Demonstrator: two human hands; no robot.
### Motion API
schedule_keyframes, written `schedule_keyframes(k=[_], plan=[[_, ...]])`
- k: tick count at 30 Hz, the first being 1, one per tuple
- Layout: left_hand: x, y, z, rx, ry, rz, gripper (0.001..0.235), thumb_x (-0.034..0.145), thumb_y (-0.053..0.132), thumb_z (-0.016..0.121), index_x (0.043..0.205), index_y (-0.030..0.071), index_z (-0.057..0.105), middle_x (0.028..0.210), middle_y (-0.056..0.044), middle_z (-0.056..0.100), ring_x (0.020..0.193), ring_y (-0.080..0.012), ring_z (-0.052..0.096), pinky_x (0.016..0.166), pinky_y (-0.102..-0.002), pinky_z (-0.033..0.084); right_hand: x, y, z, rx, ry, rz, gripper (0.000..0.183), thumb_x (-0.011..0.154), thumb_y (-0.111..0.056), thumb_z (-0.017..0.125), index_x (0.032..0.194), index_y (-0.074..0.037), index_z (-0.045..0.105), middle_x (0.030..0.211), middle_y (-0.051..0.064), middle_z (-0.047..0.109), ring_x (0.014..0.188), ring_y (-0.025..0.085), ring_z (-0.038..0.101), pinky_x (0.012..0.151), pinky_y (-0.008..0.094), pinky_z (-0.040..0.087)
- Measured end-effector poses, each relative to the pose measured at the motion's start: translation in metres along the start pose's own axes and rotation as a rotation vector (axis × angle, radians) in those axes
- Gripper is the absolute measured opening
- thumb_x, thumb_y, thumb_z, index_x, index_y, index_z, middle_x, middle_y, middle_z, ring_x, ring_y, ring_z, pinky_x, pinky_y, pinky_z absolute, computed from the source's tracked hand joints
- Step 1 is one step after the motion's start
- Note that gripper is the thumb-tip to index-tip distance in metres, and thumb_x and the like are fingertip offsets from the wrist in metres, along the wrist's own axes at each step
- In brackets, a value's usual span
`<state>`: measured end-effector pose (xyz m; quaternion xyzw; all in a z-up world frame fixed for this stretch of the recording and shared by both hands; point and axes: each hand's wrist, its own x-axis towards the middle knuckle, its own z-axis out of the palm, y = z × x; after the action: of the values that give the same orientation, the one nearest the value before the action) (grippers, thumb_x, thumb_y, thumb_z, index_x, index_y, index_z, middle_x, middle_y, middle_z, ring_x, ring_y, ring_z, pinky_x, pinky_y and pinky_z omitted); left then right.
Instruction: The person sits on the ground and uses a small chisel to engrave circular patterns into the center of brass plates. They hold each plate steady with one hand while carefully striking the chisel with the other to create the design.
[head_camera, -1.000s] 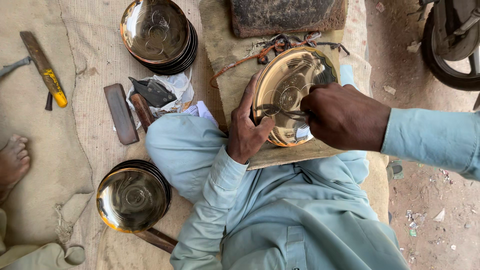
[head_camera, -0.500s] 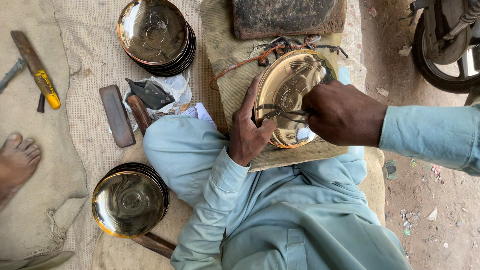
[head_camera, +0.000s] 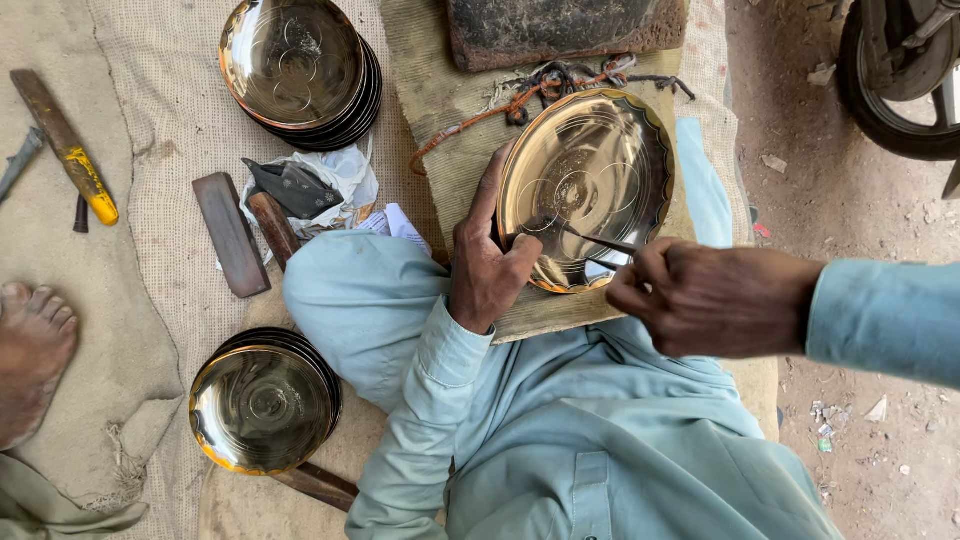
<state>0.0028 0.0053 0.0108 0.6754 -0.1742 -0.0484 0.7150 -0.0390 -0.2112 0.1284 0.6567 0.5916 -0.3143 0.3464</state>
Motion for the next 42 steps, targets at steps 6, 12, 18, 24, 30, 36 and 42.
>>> schedule_keyframes(k=[6,12,18,24,30,36,42], plan=[[-0.001,-0.001,0.0,-0.063,-0.012,0.043,0.086,0.081,-0.008,0.051,0.164,0.002,0.03,0.158,-0.024,0.052,0.146,-0.0305,0.054,0.125,-0.037,0.042,-0.013,0.017,0.013,0.711,0.658,0.652,0.039,0.085,-0.017,0.064,0.122,-0.017,0.075,0.115,0.009,0.072,0.065,0.024,0.071,0.048,0.036,0.057],[0.001,0.001,-0.001,-0.044,-0.008,-0.045,0.088,0.076,-0.006,0.052,0.161,0.002,0.032,0.151,-0.022,0.058,0.135,-0.028,0.061,0.117,-0.035,0.046,-0.011,0.018,0.004,0.923,0.277,0.875,0.045,0.093,-0.046,0.061,0.13,-0.023,0.071,0.109,0.006,0.073,0.05,0.02,0.068,0.043,0.038,0.056],[-0.001,-0.005,-0.001,-0.026,-0.01,0.011,0.087,0.078,-0.007,0.053,0.162,0.002,0.032,0.154,-0.022,0.056,0.142,-0.0282,0.058,0.123,-0.036,0.043,-0.004,0.021,-0.006,1.016,0.217,0.805,0.032,0.1,-0.037,0.053,0.101,-0.012,0.073,0.089,0.01,0.073,0.049,0.021,0.067,0.045,0.039,0.056],[0.002,0.004,-0.003,-0.076,-0.008,-0.014,0.086,0.078,-0.007,0.052,0.162,-0.001,0.031,0.154,-0.022,0.055,0.142,-0.0277,0.057,0.122,-0.036,0.043,0.011,0.041,0.015,1.792,0.135,0.652,0.038,0.104,-0.026,0.051,0.086,0.0,0.069,0.068,0.018,0.069,0.044,0.025,0.056,0.041,0.044,0.047],[-0.002,-0.009,0.001,-0.067,-0.008,-0.055,0.085,0.079,-0.005,0.052,0.162,-0.001,0.031,0.154,-0.02,0.055,0.138,-0.0251,0.058,0.119,-0.034,0.046,-0.003,0.069,-0.015,1.237,-0.047,0.673,0.03,0.099,-0.029,0.056,0.085,-0.009,0.074,0.074,0.012,0.073,0.059,0.023,0.063,0.059,0.042,0.054],[0.011,-0.013,-0.018,0.037,-0.053,-0.019,0.087,0.077,-0.005,0.06,0.16,-0.005,0.034,0.156,-0.022,0.052,0.144,-0.0264,0.05,0.123,-0.035,0.036,0.016,0.049,-0.07,0.329,0.278,0.455,0.022,0.091,-0.019,0.061,0.082,-0.007,0.077,0.086,0.01,0.072,0.077,0.029,0.069,0.061,0.041,0.057],[0.106,0.016,-0.016,0.868,-0.219,0.053,0.07,0.092,0.002,0.061,0.159,0.014,0.047,0.144,-0.015,0.063,0.133,-0.0336,0.062,0.115,-0.04,0.048,-0.046,0.036,-0.027,0.815,0.27,0.794,0.025,0.093,-0.035,0.062,0.109,-0.018,0.072,0.094,0.008,0.072,0.066,0.026,0.072,0.057,0.039,0.059]])
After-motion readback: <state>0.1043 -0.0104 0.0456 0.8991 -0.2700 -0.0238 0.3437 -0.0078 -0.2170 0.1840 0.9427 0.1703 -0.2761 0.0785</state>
